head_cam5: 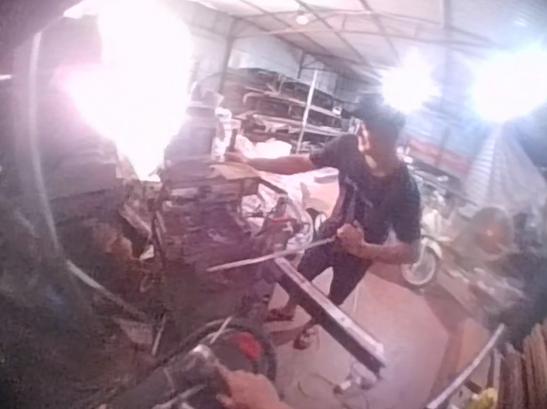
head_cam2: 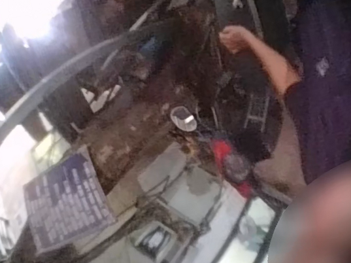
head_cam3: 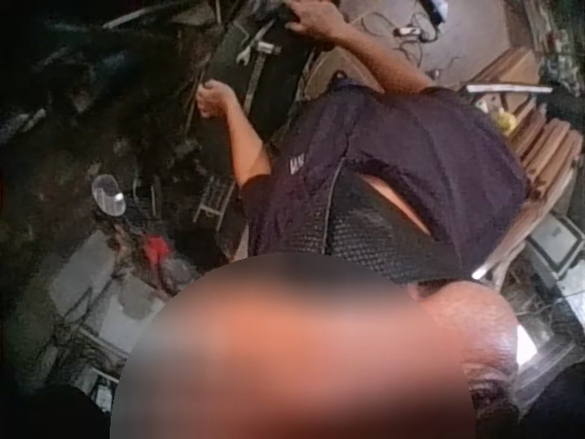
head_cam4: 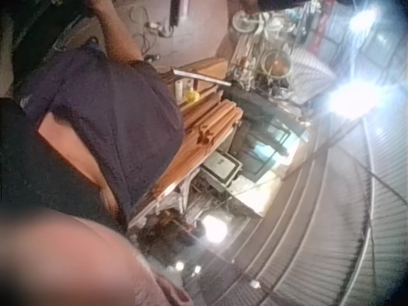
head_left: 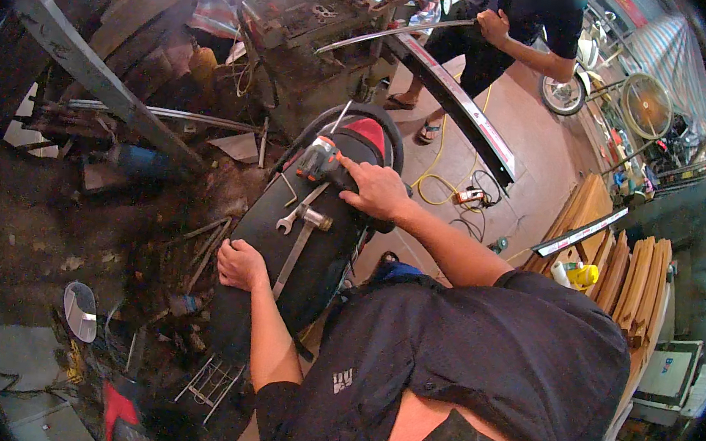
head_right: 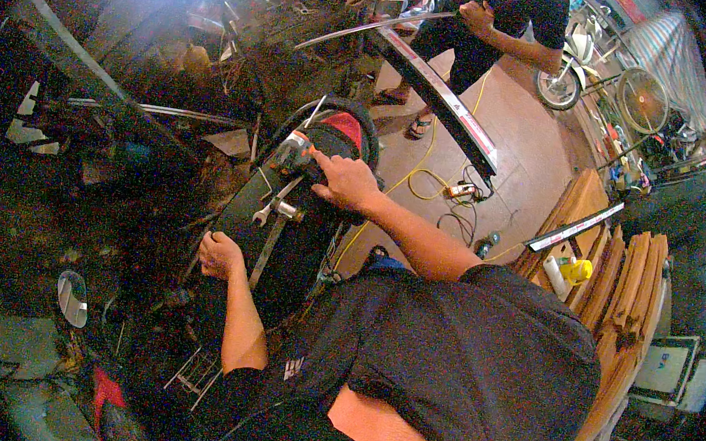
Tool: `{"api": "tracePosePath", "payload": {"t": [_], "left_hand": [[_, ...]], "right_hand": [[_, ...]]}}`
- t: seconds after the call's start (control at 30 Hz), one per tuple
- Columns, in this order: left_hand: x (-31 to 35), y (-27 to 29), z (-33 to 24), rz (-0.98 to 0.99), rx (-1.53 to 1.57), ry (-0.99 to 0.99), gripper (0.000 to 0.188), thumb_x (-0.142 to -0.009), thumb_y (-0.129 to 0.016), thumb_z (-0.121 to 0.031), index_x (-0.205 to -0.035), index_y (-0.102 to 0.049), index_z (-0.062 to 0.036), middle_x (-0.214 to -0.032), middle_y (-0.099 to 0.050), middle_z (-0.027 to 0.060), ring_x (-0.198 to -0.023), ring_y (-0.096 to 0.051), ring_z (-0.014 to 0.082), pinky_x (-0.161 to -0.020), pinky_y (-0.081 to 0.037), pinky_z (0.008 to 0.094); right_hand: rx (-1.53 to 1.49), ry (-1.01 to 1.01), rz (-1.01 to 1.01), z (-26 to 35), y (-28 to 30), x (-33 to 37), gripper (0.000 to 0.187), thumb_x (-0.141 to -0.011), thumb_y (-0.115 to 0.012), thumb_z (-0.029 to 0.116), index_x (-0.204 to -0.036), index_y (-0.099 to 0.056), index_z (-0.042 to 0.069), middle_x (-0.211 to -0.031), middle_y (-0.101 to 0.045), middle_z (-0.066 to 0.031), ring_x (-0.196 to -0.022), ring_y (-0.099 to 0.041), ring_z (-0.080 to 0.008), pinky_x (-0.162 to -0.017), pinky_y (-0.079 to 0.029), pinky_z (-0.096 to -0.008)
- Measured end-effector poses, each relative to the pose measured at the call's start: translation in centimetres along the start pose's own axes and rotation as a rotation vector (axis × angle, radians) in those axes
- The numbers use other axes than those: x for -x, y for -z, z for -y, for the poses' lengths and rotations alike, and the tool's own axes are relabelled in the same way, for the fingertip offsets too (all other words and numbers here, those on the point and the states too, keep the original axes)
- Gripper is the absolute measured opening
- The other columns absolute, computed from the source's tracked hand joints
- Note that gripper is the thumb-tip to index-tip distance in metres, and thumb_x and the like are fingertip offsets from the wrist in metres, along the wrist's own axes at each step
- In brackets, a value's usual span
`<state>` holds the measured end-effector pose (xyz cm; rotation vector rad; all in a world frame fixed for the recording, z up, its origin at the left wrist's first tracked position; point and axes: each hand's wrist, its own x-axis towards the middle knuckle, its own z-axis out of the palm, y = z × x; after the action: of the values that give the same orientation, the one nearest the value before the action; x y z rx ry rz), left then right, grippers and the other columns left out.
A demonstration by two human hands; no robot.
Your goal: The person uses a cordless impact driver to tighten or loosen fasteners on a large piece of machinery. A coworker stands nearby and assists by holding a metal bar. The person continues working on the machinery throughout the clip.
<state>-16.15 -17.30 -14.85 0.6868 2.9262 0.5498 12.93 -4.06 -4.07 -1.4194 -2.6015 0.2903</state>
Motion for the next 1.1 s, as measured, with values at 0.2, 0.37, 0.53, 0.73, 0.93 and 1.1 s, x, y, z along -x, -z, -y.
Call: {"api": "tracePosePath", "payload": {"t": [0.2, 0.37, 0.53, 0.73, 0.93, 1.1], "left_hand": [[-0.5, -0.3, 0.6, 0.010, -0.024, 0.017, 0.042, -0.100, -0.048, -0.036, -0.128, -0.072, -0.0161, -0.135, -0.070, 0.0079, -0.126, -0.063, 0.0307, -0.105, -0.041, 0.0548], [-1.1, -0.7, 0.2, 0.069, -0.044, -0.017, 0.045, -0.101, -0.043, -0.038, -0.128, -0.073, -0.0168, -0.132, -0.071, 0.0084, -0.123, -0.065, 0.0329, -0.102, -0.043, 0.0583], [-0.9, -0.7, 0.5, 0.076, -0.092, 0.014, 0.049, -0.104, -0.037, -0.040, -0.134, -0.070, -0.0191, -0.140, -0.068, 0.0065, -0.125, -0.063, 0.0324, -0.104, -0.041, 0.0605], [-1.1, -0.6, 0.4, 0.102, -0.126, 0.028, 0.048, -0.103, -0.039, -0.038, -0.136, -0.069, -0.0184, -0.137, -0.069, 0.0083, -0.122, -0.066, 0.0359, -0.099, -0.045, 0.0620], [-0.8, -0.3, 0.2, 0.080, -0.119, 0.024, 0.046, -0.101, -0.043, -0.037, -0.129, -0.073, -0.0163, -0.129, -0.073, 0.0112, -0.114, -0.069, 0.0387, -0.096, -0.045, 0.0630], [-0.4, -0.3, 0.2, 0.041, -0.066, 0.039, 0.046, -0.102, -0.041, -0.038, -0.129, -0.072, -0.0173, -0.136, -0.070, 0.0095, -0.124, -0.063, 0.0347, -0.103, -0.042, 0.0600]], "right_hand": [[-0.061, -0.029, 0.037, 0.6, 0.8, -0.1, 0.076, -0.091, -0.071, 0.046, -0.156, -0.045, 0.015, -0.105, -0.070, -0.0193, -0.098, -0.071, -0.0404, -0.083, -0.056, -0.0528], [-0.073, 0.001, 0.003, 0.0, 1.0, 0.3, 0.078, -0.089, -0.074, 0.045, -0.153, -0.045, 0.012, -0.096, -0.072, -0.0177, -0.092, -0.072, -0.0398, -0.077, -0.057, -0.0508], [-0.041, -0.026, -0.013, -0.1, -0.2, 0.5, 0.081, -0.087, -0.075, 0.046, -0.155, -0.047, 0.012, -0.097, -0.072, -0.0153, -0.091, -0.073, -0.0363, -0.077, -0.057, -0.0492], [-0.057, -0.036, -0.040, -0.2, -0.5, 0.6, 0.080, -0.087, -0.075, 0.044, -0.154, -0.046, 0.012, -0.098, -0.074, -0.0153, -0.091, -0.074, -0.0366, -0.077, -0.058, -0.0492], [-0.102, -0.060, 0.060, 0.1, 0.5, 0.4, 0.078, -0.090, -0.072, 0.046, -0.155, -0.047, 0.011, -0.102, -0.072, -0.0152, -0.097, -0.072, -0.0352, -0.082, -0.056, -0.0484], [-0.044, -0.026, 0.003, 0.2, 0.5, 0.4, 0.076, -0.091, -0.072, 0.046, -0.155, -0.048, 0.011, -0.100, -0.072, -0.0143, -0.093, -0.072, -0.0357, -0.079, -0.056, -0.0475]]}}
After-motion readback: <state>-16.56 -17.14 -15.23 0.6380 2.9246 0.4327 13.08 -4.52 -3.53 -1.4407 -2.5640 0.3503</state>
